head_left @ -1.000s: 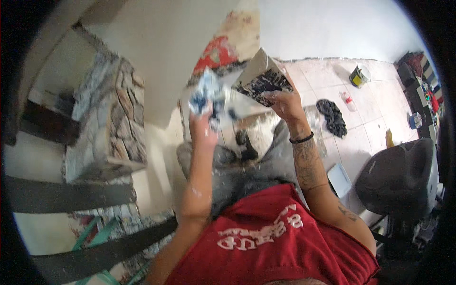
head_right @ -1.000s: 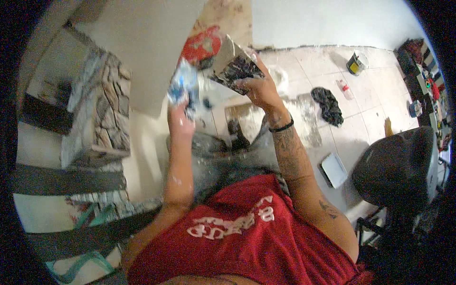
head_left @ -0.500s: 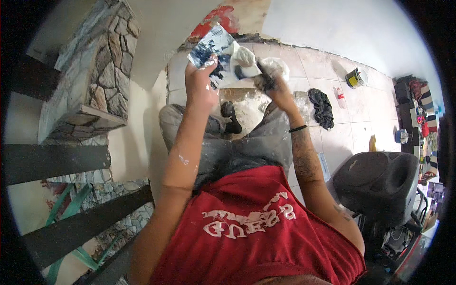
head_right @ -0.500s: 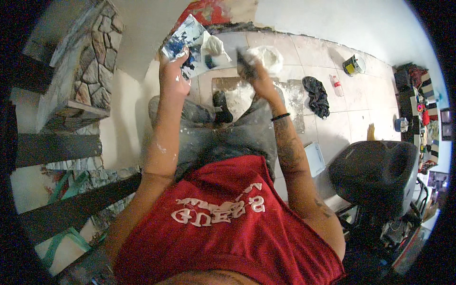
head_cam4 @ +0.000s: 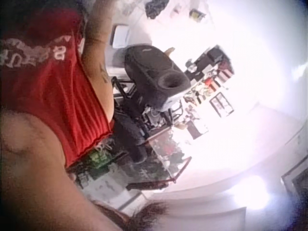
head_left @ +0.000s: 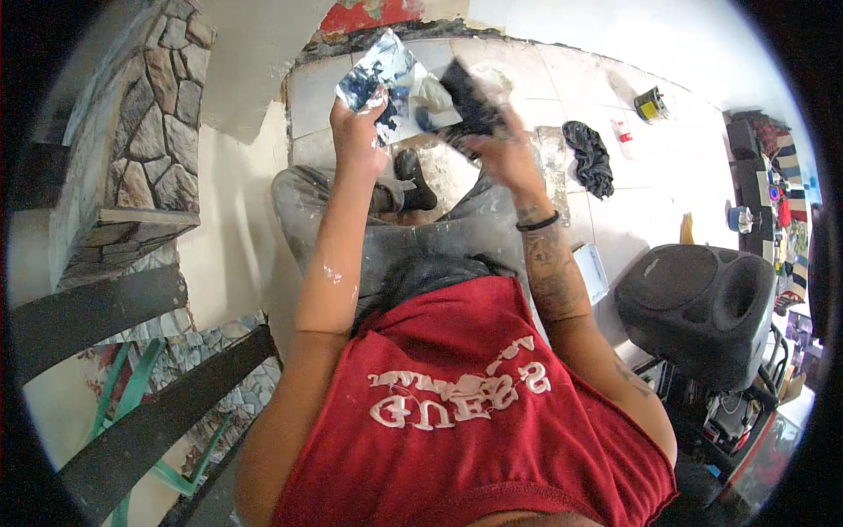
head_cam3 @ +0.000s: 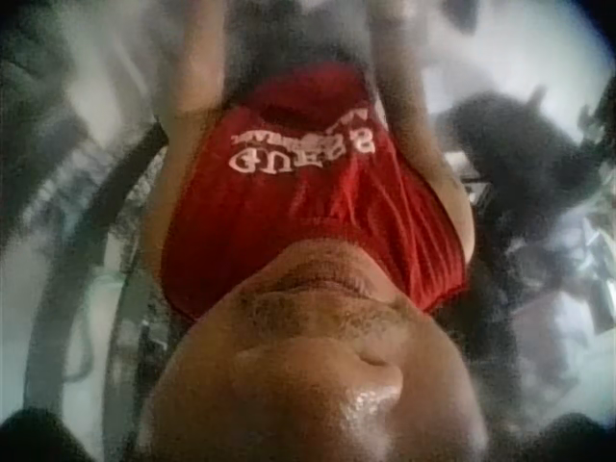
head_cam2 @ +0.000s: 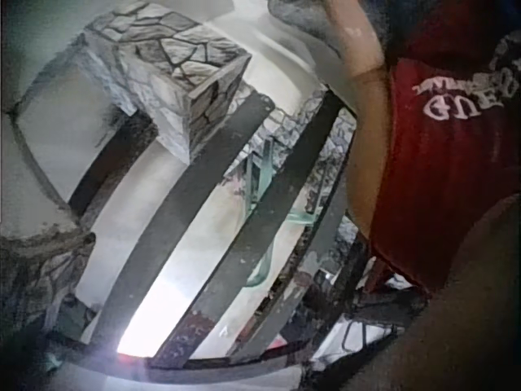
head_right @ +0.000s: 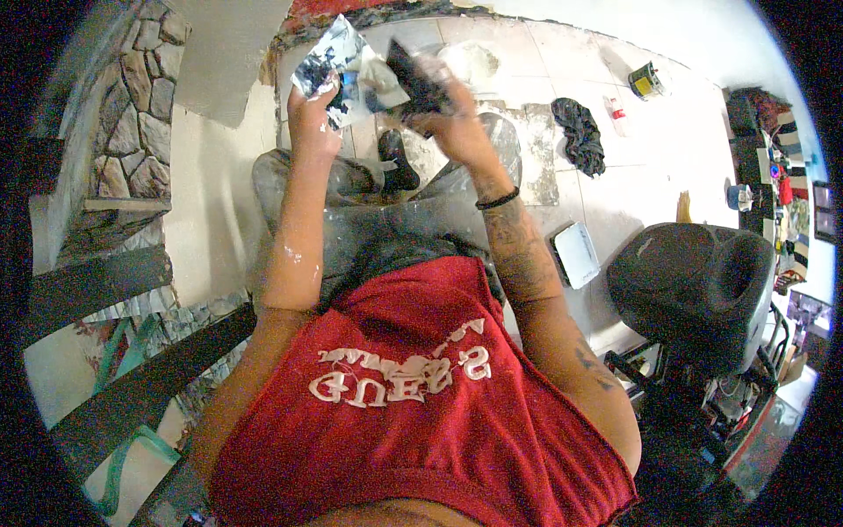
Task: Applying plaster or wall filler to a wall using spatulas to smooth it over a surface.
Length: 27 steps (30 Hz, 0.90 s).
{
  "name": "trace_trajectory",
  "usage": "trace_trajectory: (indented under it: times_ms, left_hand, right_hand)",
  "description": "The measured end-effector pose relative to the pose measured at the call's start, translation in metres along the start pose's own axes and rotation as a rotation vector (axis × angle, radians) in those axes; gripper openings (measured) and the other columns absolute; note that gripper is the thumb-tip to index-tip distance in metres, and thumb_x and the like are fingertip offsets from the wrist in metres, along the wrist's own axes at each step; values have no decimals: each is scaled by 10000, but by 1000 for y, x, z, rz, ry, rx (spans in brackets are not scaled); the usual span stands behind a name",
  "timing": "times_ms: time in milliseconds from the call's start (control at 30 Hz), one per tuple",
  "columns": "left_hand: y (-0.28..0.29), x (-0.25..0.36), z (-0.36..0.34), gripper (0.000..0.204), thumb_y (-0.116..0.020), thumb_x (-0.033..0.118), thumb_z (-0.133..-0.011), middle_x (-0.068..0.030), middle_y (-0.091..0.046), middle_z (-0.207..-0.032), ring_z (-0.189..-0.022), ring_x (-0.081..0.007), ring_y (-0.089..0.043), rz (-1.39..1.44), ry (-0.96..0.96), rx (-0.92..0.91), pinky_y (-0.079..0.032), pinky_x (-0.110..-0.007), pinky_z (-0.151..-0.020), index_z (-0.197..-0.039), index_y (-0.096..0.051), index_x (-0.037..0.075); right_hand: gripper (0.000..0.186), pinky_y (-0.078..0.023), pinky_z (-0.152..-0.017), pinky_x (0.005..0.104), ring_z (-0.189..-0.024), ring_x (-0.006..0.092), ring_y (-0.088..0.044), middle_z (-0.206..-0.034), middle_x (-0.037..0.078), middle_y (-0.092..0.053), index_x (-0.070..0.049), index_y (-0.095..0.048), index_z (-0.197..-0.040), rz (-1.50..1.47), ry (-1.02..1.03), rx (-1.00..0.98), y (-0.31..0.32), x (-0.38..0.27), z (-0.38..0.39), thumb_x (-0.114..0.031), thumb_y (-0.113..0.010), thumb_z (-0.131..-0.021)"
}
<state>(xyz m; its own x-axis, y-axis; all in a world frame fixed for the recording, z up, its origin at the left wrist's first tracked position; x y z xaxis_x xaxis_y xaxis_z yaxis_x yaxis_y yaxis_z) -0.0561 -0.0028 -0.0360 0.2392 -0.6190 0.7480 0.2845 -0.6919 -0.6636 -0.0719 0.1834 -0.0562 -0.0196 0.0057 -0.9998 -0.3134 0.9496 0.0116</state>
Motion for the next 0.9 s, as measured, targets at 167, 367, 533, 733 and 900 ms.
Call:
trace_trajectory:
  times_ms: [167, 367, 533, 733, 900]
  left_hand:
    - [-11, 19, 2, 289, -489, -97, -695, -85, -553, -907, -791, -169, -557, 6, -108, -45, -471, -300, -681, -968, -483, -5]
    - [7, 7, -1, 263, -486, -71, -701, -84, -561, -874, -758, -174, -572, -145, 25, -27, -489, -293, -641, -955, -489, -5]
    - [12, -17, -18, 184, -498, -10, -718, -85, -568, -819, -705, -160, -564, -349, 156, -47, -458, -288, -572, -899, -528, 7]
    - [56, -52, -70, 136, -457, -13, -673, -130, -568, -722, -610, -203, -564, -709, 202, 41, -435, -319, -483, -775, -536, -56]
    - [124, -46, -99, 135, -461, -32, -646, -167, -570, -733, -603, -223, -574, -814, 200, 228, -424, -341, -459, -750, -534, -78]
  right_hand:
    - [613, -447, -682, 246, -844, 193, -539, -1050, 135, -496, 9, -338, -1187, 364, 246, -41, 2, 25, -4, 100, -552, -620]
    - [539, -428, -804, 293, -948, 234, -515, -1070, 152, -495, 14, -392, -1138, 174, 379, -24, 39, -40, -25, 169, -403, -622]
    - [529, -333, -910, 343, -1062, 333, -415, -1108, 208, -461, 0, -449, -1095, 785, 558, -345, -5, -37, -55, 129, -379, -587]
    - [446, -360, -875, 376, -1020, 353, -428, -1063, 203, -489, -43, -464, -1094, 881, 509, -406, -39, 23, -46, -38, -495, -649]
    - [405, -376, -841, 367, -977, 348, -456, -1053, 197, -489, -26, -476, -1073, 749, 475, -590, -65, 34, -34, -75, -530, -674]
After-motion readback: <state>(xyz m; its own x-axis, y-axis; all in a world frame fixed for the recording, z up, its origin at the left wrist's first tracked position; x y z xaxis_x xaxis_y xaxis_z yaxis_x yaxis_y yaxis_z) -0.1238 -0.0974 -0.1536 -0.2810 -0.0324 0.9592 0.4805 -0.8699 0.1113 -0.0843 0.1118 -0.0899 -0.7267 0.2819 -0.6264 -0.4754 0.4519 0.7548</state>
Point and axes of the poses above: each hand's wrist, its own z-axis away from the middle knuckle, its own y-axis out of the back of the hand, x = y × z, the point moved 3 cm from there along -z, towards the middle knuckle
